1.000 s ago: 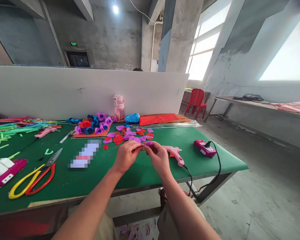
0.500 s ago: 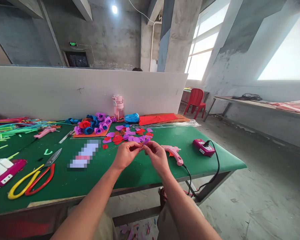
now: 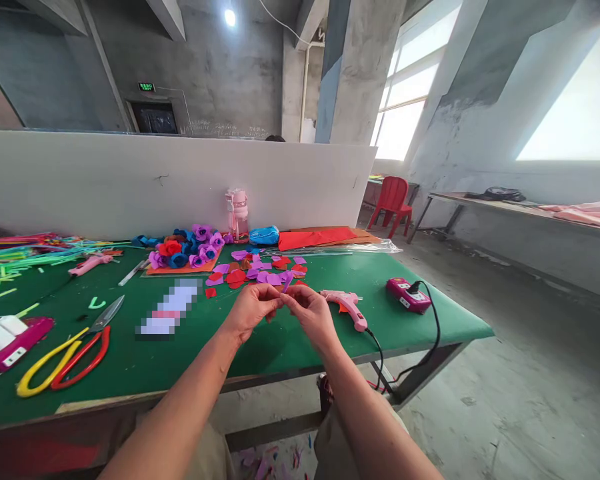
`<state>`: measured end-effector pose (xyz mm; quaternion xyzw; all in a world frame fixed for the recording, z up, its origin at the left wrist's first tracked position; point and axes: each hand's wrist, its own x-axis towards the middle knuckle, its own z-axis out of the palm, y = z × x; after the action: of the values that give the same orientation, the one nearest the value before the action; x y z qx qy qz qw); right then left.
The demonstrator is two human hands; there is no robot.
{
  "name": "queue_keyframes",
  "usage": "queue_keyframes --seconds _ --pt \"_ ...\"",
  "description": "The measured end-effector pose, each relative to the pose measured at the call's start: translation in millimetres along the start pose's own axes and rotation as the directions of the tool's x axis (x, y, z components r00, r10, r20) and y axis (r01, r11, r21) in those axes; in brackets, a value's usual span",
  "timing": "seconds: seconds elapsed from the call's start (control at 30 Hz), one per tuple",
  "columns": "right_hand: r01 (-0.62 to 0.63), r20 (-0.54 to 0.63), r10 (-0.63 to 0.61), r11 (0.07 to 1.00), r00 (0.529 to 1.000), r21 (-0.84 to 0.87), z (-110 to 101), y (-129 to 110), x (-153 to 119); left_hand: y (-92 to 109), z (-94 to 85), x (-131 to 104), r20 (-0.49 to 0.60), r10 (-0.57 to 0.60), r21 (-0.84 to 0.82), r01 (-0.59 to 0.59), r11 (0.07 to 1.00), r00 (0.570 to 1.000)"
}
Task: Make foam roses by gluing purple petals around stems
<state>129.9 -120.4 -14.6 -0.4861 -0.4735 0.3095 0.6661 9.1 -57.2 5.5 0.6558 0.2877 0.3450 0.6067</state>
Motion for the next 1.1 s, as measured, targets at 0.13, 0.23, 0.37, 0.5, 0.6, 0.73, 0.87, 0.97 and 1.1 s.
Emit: queue_keyframes --seconds 0.13,0.23,0.37,0.5,0.6,0.73,0.87,0.97,1.1 --pt "0.065 -0.067 -0.081 0.974 0.994 -0.218 -1.6 -8.5 -3.6 -1.7 -8.2 4.9 -0.109 -0.007 -0.119 -0.006 0.993 0.994" --pt "0.281 0.081 -0.282 0.804 0.956 -0.523 0.5 -32.3 -14.3 -6.0 -17.2 10.3 -0.182 -0.032 -0.197 -0.005 0.980 0.983" --pt "0.471 0.364 -0.300 0.610 0.882 -0.637 10.6 -64.5 -31.8 -13.4 -25.5 16.3 -0.239 -0.044 -0.253 -0.019 0.967 0.970" --pt "0.456 0.414 -0.252 0.717 0.875 -0.527 15.7 -66.1 -33.6 -18.2 -28.9 19.6 -0.252 -0.053 -0.266 -0.017 0.964 0.966" --pt "0.385 0.312 -0.237 0.697 0.920 -0.605 12.9 -54.2 -26.7 -19.7 -31.6 20.7 -0.258 -0.043 -0.273 -0.030 0.961 0.965" --pt "0.318 0.239 -0.216 0.733 0.947 -0.601 12.3 -37.5 -22.9 -19.8 -37.2 20.8 -0.280 -0.034 -0.262 -0.042 0.964 0.959" --pt "0.273 0.170 -0.213 0.783 0.962 -0.558 19.2 -23.4 -24.8 -20.6 -44.8 20.2 -0.283 -0.049 -0.279 -0.034 0.960 0.958" --pt "0.251 0.142 -0.207 0.800 0.968 -0.545 22.5 -17.1 -25.0 -22.1 -51.5 18.3 -0.261 -0.062 -0.284 -0.016 0.959 0.963" --pt "0.250 0.181 -0.179 0.802 0.967 -0.543 21.1 -14.5 -26.1 -22.2 -60.6 13.2 -0.288 -0.055 -0.250 -0.020 0.968 0.956"
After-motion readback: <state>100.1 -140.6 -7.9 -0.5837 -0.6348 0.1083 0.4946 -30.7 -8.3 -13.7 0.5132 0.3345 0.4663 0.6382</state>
